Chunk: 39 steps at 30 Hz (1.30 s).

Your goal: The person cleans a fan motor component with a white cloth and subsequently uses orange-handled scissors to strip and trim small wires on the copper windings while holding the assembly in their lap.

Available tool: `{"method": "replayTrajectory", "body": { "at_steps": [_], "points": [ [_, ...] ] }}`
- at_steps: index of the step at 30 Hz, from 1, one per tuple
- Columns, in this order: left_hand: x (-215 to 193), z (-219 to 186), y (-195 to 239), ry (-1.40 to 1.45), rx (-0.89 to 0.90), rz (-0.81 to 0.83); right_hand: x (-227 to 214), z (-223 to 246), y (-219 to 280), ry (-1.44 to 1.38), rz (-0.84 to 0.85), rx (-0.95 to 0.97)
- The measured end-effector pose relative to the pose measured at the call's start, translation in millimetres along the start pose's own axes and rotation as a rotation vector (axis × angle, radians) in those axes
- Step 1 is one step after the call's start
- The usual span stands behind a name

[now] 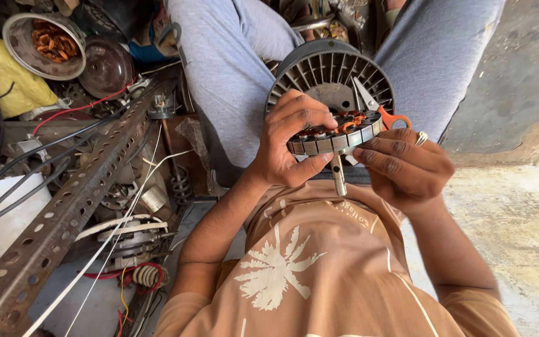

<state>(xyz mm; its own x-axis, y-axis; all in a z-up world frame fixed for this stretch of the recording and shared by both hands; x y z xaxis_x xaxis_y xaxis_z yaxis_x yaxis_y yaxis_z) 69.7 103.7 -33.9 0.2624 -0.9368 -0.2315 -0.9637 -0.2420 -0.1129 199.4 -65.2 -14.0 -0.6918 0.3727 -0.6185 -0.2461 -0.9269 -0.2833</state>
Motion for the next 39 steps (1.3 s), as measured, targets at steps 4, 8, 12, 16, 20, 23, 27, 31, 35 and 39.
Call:
{"method": "replayTrajectory", "body": {
  "at_steps": [4,8,12,16,20,23,27,31,35,39],
  "points": [
    [4,2,0,0.044,-0.081,0.037,-8,-1,-2,-0.034,0.107,0.028],
    [1,0,-2,0.102,-0.095,0.062,-8,4,-7,-0.026,0.127,0.064],
    [-2,-2,-5,0.123,-0.088,0.086,-8,12,-10,-0.006,0.123,0.085],
    [-1,-5,-7,0.106,-0.138,0.073,-4,16,-11,-0.016,0.09,0.116],
    [1,-7,-8,0.098,-0.14,0.054,0,19,-11,-0.008,0.046,0.139],
    [0,-5,-8,0.123,-0.154,0.055,1,21,-12,0.012,0.042,0.139],
    [0,-3,-9,0.131,-0.146,0.047,2,21,-16,0.021,0.029,0.125],
    [0,-1,-9,0.142,-0.16,0.055,0,21,-20,-0.022,0.029,0.137],
    [-2,3,-12,0.158,-0.158,0.077,-2,22,-26,-0.01,0.017,0.119],
    [-3,5,-13,0.18,-0.188,0.106,-1,22,-25,0.019,0.038,0.11]
  ]
}}
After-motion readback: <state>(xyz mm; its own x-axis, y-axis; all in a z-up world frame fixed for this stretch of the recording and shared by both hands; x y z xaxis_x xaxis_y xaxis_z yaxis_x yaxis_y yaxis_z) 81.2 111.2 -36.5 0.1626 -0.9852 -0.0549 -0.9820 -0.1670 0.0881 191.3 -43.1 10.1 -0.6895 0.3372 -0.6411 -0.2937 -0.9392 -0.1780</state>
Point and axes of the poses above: each hand's wrist, its own y-axis away from the middle knuckle, its own x-axis out of the palm, z = x × y, the point moved 3 cm from there along -y, towards the middle knuckle, and after that the axes turned 13 degrees about z, right-handed, at the moved point
